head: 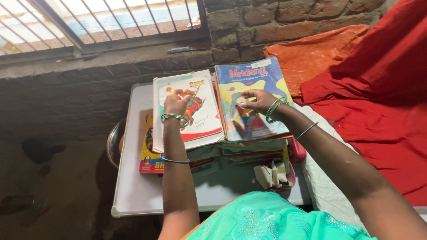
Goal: The person repeatedly picks up individual books and notebooks from a pile on a table, briefly holds them, and places them onto a growing stack. The person also handles a pencil case and a small container, placing them on the stack. The task continues with consistent pick-and-place motions throughout the clip.
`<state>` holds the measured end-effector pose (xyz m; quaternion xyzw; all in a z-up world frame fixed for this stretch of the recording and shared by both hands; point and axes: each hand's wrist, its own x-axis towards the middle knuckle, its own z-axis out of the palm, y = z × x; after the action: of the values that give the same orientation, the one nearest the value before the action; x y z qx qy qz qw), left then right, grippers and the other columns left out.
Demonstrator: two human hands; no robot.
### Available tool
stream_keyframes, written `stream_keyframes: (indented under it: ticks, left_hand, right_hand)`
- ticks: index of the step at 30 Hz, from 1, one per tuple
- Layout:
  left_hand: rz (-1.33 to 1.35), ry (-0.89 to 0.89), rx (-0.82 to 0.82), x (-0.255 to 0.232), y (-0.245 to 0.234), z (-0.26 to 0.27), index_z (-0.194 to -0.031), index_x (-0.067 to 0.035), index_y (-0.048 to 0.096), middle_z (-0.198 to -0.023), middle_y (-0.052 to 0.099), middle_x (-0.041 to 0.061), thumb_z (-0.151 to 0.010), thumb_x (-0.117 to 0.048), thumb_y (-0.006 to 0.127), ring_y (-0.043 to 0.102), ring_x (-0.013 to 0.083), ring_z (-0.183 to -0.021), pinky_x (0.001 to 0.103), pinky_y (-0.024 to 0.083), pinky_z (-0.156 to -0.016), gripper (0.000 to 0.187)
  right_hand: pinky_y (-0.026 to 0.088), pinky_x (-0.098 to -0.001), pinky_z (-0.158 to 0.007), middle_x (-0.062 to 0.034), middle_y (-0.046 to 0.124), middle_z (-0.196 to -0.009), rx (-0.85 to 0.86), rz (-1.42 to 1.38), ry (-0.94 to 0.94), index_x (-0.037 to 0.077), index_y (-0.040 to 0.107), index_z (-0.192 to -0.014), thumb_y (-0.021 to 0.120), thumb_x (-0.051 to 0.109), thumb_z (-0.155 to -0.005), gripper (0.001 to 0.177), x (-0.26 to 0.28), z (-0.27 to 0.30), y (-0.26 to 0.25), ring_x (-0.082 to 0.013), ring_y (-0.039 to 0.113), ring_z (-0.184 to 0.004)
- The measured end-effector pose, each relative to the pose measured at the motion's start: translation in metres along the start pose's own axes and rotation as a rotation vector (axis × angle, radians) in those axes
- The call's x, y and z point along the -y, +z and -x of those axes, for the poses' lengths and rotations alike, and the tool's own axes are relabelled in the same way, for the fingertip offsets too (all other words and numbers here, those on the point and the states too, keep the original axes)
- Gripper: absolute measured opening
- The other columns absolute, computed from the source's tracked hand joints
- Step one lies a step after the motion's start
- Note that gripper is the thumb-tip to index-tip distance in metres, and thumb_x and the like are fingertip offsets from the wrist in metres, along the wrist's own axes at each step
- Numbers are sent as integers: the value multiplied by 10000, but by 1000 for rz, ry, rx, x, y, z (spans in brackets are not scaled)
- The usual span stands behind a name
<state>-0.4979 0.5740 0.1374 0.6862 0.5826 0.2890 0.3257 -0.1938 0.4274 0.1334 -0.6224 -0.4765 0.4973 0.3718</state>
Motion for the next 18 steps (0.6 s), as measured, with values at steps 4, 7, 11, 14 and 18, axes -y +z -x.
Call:
stream_keyframes:
  ticks: [4, 7, 11, 14, 18]
  left_hand:
    - [163, -2, 95, -28, 26, 0, -1315, -39, 613, -1134, 743, 186, -840, -230, 722, 768, 258, -971, 382, 616, -840, 523]
    - [119, 44, 107, -42, 44, -2, -1307, -52, 624, -1193, 701, 186, -844, -232, 737, 723, 262, -995, 399, 602, -820, 509]
    - [53, 227, 104, -56, 73, -7, -1242, -44, 666, -1243, 699, 156, -843, -255, 764, 693, 244, -1066, 376, 552, -893, 462]
    - [51, 269, 138, -64, 94, -11, -1235, -41, 668, -1198, 716, 145, -837, -278, 769, 703, 245, -1047, 367, 552, -910, 474]
    - [134, 335, 172, -77, 120, -11, -1234, -32, 654, -1219, 707, 122, -821, -290, 762, 711, 219, -1011, 355, 565, -879, 498]
  right_hand:
    - [613, -289, -789, -122, 552, -1448, -47, -29, -26, 31, 510, -1460, 752, 233, -879, 662, -10, 10, -22, -188, 681, -1091]
    - [613, -291, -776, -120, 556, -1425, -97, -80, -26, 23, 521, -1458, 763, 216, -874, 660, -20, 18, -40, -183, 675, -1090]
    - [608, -289, -765, -99, 569, -1418, -161, -142, 1, 23, 517, -1455, 766, 195, -873, 656, -36, 30, -63, -185, 666, -1077]
    - [599, -290, -761, -96, 579, -1389, -187, -197, 10, 30, 508, -1458, 765, 174, -868, 660, -49, 40, -81, -176, 667, -1094]
    - [606, -287, -792, -117, 615, -1359, -244, -240, -19, 12, 499, -1470, 768, 166, -887, 661, -62, 55, -102, -169, 669, -1113]
